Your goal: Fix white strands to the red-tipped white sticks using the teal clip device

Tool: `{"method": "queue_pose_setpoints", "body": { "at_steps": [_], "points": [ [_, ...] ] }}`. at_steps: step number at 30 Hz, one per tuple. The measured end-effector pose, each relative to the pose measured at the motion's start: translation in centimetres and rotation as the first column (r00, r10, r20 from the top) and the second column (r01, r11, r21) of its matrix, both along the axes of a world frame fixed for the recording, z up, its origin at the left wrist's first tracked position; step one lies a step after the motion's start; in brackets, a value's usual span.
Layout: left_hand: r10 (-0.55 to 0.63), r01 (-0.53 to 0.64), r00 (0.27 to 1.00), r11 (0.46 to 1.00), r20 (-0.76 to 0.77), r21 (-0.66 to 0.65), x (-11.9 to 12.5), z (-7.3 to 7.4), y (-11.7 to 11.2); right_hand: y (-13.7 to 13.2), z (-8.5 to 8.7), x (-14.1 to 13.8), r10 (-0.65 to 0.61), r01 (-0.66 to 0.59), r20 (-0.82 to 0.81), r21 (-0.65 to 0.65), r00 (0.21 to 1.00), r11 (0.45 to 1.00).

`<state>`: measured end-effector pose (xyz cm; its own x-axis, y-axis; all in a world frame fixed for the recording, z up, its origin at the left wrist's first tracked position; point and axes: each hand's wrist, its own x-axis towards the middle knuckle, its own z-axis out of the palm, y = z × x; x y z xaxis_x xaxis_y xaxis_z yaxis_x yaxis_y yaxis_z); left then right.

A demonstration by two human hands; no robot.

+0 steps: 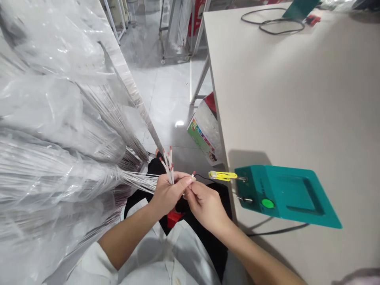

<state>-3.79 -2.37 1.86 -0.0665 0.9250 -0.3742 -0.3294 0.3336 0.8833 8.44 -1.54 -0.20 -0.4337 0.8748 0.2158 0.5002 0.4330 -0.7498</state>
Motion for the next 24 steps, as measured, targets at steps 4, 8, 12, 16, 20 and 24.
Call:
{"method": "queue_pose_setpoints", "body": {
  "at_steps": [4,8,12,16,20,24],
  "points": [
    [0.12,-0.116,0.99,0.992,0.069,-0.055,-0.1,-0.8,0.2,0.1,-0.3,0.2,0.106,-0.107,0.029,0.017,0.994,0.994],
    [0.158,-0.16,0.986,0.987,-0.058,-0.023,-0.5,-0.6,-0.1,0.2,0.4,0.9,-0.001,0.002,-0.091,0.007,0.996,1.0],
    [0.081,-0.084,0.987,0.996,-0.142,-0.017,-0.5,-0.1,-0.6,0.5,1.5,1.3,-0.187,0.187,-0.207,-0.02,0.96,0.982],
    [0.013,-0.017,0.984,1.0,-0.178,-0.021,-0.1,-0.3,-1.0,0.8,1.8,1.2,-0.188,0.184,-0.28,-0.04,0.942,0.982],
    [-0.057,0.049,0.973,0.998,-0.224,-0.038,-0.1,-0.5,-1.0,0.9,1.8,1.0,-0.149,0.161,-0.278,0.02,0.949,0.987],
    [-0.133,0.14,0.938,0.99,-0.321,0.001,-0.4,-0.4,-1.0,1.1,1.7,1.0,-0.158,0.163,-0.236,0.001,0.959,0.987]
  ]
}}
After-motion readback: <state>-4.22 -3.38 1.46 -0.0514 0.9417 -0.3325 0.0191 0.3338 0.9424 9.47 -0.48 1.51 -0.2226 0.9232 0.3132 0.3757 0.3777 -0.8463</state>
